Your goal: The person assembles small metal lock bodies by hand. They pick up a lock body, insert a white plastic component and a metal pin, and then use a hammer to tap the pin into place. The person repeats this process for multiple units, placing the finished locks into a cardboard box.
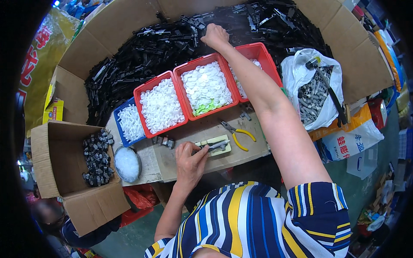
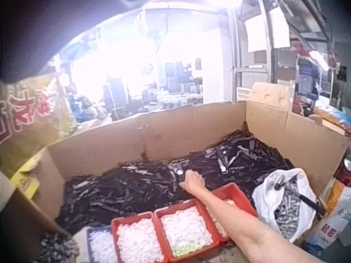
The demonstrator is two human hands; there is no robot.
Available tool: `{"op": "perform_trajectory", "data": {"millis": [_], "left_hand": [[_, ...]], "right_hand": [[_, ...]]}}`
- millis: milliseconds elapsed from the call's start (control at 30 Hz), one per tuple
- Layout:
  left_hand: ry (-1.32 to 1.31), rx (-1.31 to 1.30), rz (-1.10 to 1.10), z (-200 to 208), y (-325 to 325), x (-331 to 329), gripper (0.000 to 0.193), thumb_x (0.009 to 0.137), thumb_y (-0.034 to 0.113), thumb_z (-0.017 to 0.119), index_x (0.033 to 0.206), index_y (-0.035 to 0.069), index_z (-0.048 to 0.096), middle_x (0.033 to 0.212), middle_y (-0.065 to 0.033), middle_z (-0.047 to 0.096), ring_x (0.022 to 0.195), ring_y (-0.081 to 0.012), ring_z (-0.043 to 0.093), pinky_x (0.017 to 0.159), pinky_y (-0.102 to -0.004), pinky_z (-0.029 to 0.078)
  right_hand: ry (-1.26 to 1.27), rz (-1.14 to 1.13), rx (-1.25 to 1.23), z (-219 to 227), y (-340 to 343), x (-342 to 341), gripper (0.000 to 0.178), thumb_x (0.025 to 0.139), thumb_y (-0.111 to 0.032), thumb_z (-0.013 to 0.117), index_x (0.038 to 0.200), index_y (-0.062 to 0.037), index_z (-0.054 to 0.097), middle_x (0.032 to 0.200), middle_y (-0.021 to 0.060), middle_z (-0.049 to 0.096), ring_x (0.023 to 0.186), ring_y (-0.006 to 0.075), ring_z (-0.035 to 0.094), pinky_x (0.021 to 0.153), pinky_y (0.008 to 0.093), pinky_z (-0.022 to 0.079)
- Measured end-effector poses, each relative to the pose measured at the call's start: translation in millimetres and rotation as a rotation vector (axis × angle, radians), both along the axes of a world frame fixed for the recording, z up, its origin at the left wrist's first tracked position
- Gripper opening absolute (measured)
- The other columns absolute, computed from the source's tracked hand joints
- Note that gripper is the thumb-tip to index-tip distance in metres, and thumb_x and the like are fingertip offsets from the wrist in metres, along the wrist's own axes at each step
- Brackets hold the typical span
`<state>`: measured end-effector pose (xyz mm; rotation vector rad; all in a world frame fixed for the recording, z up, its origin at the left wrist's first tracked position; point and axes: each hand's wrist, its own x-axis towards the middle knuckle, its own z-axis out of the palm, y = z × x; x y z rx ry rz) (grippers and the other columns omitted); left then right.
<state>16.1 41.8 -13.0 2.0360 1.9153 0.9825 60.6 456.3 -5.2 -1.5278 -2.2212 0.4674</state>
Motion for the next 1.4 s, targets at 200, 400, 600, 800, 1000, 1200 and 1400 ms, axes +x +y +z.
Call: {"op": "perform_trajectory", "data": {"millis": [200,400,600,800,1000,1200,1400], "left_hand": [[-0.027,0.003,-0.007,0,0,1,0.024,0.075,0.005,0.077,0.099,0.007,0.075,0.085,-0.0091,0.057,0.089,-0.0280,0.056,0.081,-0.0413,0.041],[-0.055,0.001,-0.001,-1,-2,-1,0.026,0.075,0.004,0.077,0.101,0.007,0.076,0.086,-0.0098,0.058,0.091,-0.0288,0.057,0.082,-0.0415,0.042],[-0.061,-0.014,-0.008,-1,-3,0,0.027,0.074,0.004,0.077,0.101,0.006,0.076,0.086,-0.0098,0.058,0.091,-0.0288,0.057,0.082,-0.0413,0.042],[-0.171,-0.003,0.004,6,-3,-5,0.030,0.075,0.002,0.077,0.104,0.003,0.074,0.096,-0.0125,0.062,0.095,-0.0296,0.059,0.084,-0.0405,0.046],[-0.302,0.090,0.225,38,7,-18,0.038,0.079,0.001,0.077,0.117,0.000,0.071,0.107,-0.0146,0.063,0.099,-0.0272,0.062,0.085,-0.0371,0.050],[-0.583,0.102,0.210,41,14,-14,0.033,0.084,0.001,0.075,0.117,-0.001,0.070,0.106,-0.0128,0.066,0.094,-0.0212,0.065,0.084,-0.0326,0.051],[-1.115,-0.028,0.295,27,0,-20,0.021,0.093,0.004,0.071,0.112,-0.003,0.071,0.090,-0.0038,0.068,0.076,-0.0099,0.065,0.071,-0.0230,0.053]], "right_hand": [[0.068,0.293,-0.022,-3,2,9,0.043,0.073,-0.031,0.081,0.099,0.0029,0.074,0.102,0.0240,0.073,0.099,0.0381,0.070,0.091,0.0422,0.055],[0.157,0.389,0.116,22,-3,41,0.035,0.075,-0.025,0.080,0.099,-0.0011,0.074,0.097,0.0197,0.073,0.095,0.0334,0.070,0.085,0.0402,0.055],[-0.374,0.057,0.405,-4,41,99,0.030,0.084,-0.005,0.066,0.114,-0.0112,0.068,0.117,0.0164,0.060,0.114,0.0343,0.061,0.091,0.0482,0.052],[-0.113,0.340,0.620,11,10,101,0.029,0.086,-0.012,0.066,0.114,-0.0081,0.065,0.113,0.0163,0.060,0.112,0.0339,0.060,0.087,0.0464,0.054],[-0.061,0.773,0.254,64,-142,68,0.018,0.092,-0.014,0.055,0.104,-0.0029,0.063,0.097,0.0178,0.068,0.096,0.0370,0.067,0.083,0.0504,0.053],[-0.138,1.219,-0.630,90,-223,84,0.037,0.101,-0.029,0.056,0.123,0.0014,0.059,0.104,0.0207,0.065,0.099,0.0343,0.065,0.085,0.0439,0.049],[0.187,0.989,-0.126,64,-248,108,0.034,0.089,-0.018,0.071,0.115,0.0003,0.061,0.101,0.0158,0.067,0.097,0.0341,0.067,0.081,0.0433,0.051]]}}
